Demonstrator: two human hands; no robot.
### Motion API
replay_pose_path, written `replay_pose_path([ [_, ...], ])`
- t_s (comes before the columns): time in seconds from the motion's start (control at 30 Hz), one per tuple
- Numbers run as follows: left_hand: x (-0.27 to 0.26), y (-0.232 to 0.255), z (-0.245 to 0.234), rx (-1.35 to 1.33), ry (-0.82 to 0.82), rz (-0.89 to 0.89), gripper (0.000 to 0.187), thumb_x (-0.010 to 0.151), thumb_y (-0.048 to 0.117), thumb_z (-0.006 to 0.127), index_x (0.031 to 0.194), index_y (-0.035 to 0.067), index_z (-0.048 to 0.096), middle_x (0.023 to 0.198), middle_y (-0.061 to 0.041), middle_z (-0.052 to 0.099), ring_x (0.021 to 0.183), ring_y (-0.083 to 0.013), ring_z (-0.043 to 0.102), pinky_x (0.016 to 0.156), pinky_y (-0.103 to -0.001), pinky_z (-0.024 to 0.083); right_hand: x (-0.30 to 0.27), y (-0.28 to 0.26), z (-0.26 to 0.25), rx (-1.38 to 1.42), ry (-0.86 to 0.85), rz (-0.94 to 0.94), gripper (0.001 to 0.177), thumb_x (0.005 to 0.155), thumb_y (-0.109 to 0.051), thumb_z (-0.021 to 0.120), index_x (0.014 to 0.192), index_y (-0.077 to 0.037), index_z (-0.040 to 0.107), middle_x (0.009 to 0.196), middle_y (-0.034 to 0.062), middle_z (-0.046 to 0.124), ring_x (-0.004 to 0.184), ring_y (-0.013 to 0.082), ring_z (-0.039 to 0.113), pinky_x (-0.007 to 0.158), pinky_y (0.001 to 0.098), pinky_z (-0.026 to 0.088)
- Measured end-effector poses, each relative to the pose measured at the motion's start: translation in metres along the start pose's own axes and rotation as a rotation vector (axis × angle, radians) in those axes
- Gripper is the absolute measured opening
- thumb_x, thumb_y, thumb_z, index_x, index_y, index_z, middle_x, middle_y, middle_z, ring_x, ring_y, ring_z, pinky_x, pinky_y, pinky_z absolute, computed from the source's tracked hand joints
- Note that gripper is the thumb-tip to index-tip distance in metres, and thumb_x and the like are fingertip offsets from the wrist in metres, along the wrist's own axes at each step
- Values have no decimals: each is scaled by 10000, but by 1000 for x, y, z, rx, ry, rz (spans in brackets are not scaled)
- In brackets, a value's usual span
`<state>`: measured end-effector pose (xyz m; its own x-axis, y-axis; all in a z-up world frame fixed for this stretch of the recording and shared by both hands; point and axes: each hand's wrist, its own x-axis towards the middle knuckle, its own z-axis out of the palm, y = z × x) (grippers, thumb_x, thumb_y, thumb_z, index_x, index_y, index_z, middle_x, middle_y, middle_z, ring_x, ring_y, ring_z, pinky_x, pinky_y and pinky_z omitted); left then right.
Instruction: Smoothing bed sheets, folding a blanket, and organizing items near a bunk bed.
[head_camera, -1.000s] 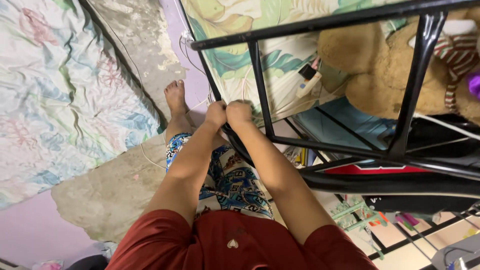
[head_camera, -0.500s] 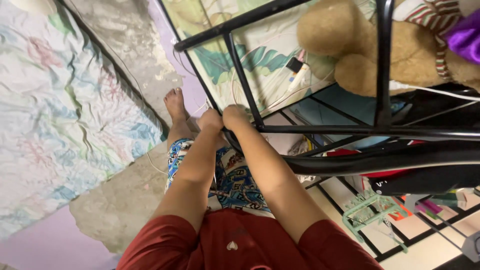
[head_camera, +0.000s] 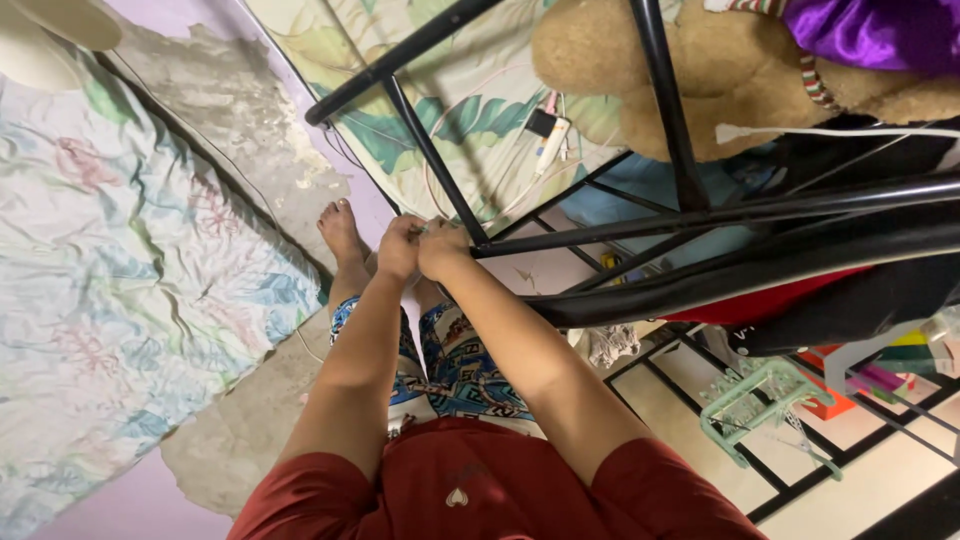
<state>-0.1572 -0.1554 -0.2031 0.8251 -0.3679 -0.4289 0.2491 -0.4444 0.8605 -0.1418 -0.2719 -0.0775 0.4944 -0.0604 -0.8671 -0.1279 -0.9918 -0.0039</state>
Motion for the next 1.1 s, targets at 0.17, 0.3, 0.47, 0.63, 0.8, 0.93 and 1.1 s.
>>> replay_pose_path([
  [0.17,3,-35,12,3,-231,-222,207,939,150,620,1107,87,724,1088,-165,739,1021,-329,710,908,-395,544,-26,-5,-35,-39,-105,41,535,978,-296,536,1456,-57,535,1556,198,395,1383,399,450,1023,495,462],
  [0.3,-4,-12,-2,226,-296,-119,171,992,162,632,1111,69,711,1101,-213,693,1073,-386,633,931,-452,487,-24,-4,-27,-59,-119,-4,465,994,-304,518,1407,-101,581,1544,155,442,1432,365,429,1088,497,436],
  [0.47,-27,112,-41,224,239,25,197,913,71,605,1098,67,674,1094,-188,656,1063,-387,616,947,-468,480,-67,3,-38,234,324,-122,386,995,-265,555,1329,-88,633,1402,152,599,1351,369,513,1107,504,431],
  [0.63,-22,198,-68,202,567,343,329,878,44,638,1202,14,588,1159,-214,585,1135,-419,547,1028,-490,419,-151,45,-92,1141,504,-422,411,975,-214,636,1355,-62,595,1287,147,648,1184,310,621,1000,423,515],
  [0.8,-18,321,-60,93,504,672,389,875,12,636,1247,-10,526,1239,-254,545,1205,-442,496,1090,-524,377,-193,167,-154,1704,1576,-521,447,1031,-76,696,1454,-71,551,1198,48,614,1032,150,594,970,299,509],
  [0.93,-24,404,-51,29,365,870,381,872,13,637,1236,-8,525,1235,-242,546,1199,-443,489,1089,-536,366,-257,235,-220,1724,1892,-308,642,936,-45,692,1516,-121,428,1183,41,613,1067,155,590,1003,322,485],
  [1.1,-30,486,-42,-4,179,959,320,844,31,660,1155,32,584,1215,-210,560,1194,-425,508,1053,-515,388,-279,292,-259,2075,1580,-574,632,887,-88,681,1481,-184,487,1216,-20,597,1073,143,586,983,388,474],
])
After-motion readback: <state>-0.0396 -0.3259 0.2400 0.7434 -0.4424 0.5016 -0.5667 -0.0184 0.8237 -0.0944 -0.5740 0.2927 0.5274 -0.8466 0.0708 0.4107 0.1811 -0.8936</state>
